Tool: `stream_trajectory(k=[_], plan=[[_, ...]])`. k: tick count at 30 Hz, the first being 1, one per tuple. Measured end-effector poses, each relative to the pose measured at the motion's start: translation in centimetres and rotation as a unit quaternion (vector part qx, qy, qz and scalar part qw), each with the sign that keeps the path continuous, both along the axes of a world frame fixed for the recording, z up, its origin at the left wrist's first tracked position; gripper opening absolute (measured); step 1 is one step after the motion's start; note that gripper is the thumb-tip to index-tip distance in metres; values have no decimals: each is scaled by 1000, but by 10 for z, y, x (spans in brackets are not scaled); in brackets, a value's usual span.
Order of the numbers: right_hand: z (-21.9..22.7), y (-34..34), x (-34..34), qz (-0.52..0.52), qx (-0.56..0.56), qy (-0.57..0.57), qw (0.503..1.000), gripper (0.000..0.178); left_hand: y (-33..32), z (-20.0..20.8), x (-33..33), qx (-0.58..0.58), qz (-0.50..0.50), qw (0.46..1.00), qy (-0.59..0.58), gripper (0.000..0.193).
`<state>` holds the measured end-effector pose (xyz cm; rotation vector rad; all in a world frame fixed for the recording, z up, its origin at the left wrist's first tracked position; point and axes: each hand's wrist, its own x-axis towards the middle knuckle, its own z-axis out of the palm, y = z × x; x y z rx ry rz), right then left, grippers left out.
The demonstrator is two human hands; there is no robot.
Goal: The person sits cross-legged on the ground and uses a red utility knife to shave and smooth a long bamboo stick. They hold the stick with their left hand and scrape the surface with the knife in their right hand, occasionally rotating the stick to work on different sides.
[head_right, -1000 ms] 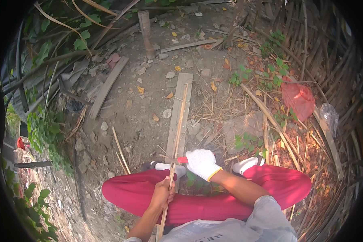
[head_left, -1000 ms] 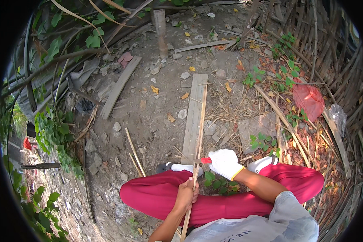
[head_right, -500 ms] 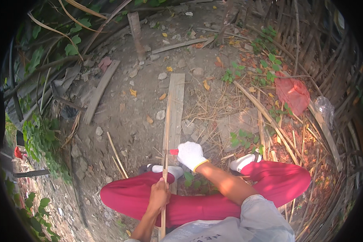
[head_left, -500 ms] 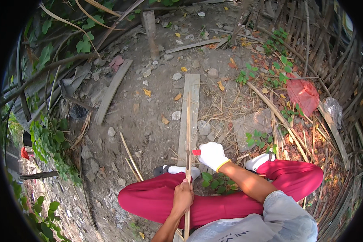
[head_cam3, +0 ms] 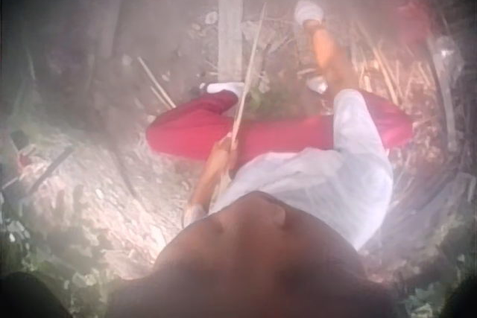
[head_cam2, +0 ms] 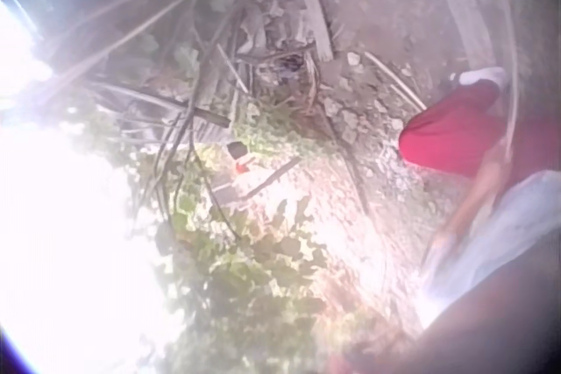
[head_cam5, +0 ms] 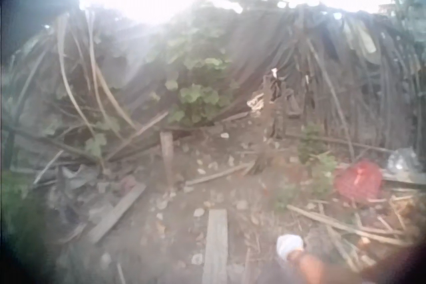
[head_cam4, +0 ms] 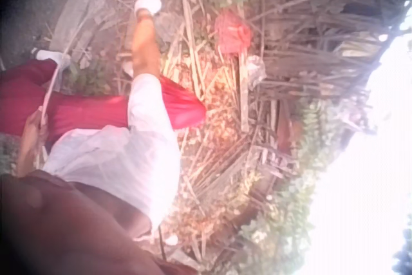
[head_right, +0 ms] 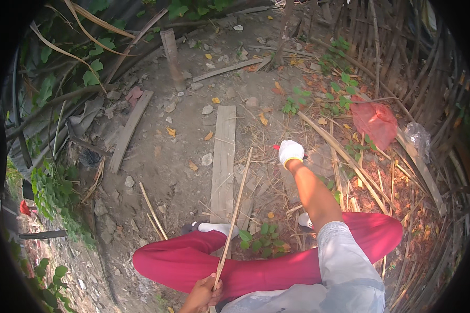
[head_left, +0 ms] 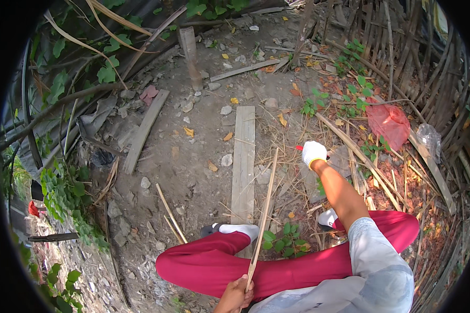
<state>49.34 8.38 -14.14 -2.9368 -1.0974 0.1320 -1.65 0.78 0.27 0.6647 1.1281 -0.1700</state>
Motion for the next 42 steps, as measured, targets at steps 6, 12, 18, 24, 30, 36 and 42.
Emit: stream_trajectory(k=[6, 12, 18, 24, 30, 36, 42], plan=[[35, -10, -45, 61, 28, 235, 970, 59, 22, 7, 4, 13, 57, 998, -27, 44], [66, -55, -126, 195, 303, 356, 863, 41, 34, 0, 45, 64, 65, 995, -42, 41], [120, -70, -147, 99, 245, 705, 658, 38, 50, -13, 65, 41, 87, 994, -59, 40], [99, -71, -149, 0, 282, 824, 492, 36, 48, -13, 76, 50, 74, 993, -73, 40], [88, -69, -154, 61, 266, 836, 476, 24, 49, -17, 73, 28, 79, 993, -82, 41], [83, -68, -163, 315, 253, 285, 869, 24, 59, -22, 73, -18, 88, 988, -122, 41], [105, -67, -190, 287, 185, 274, 899, 46, 60, -28, 74, 10, 88, 990, -114, 40]])
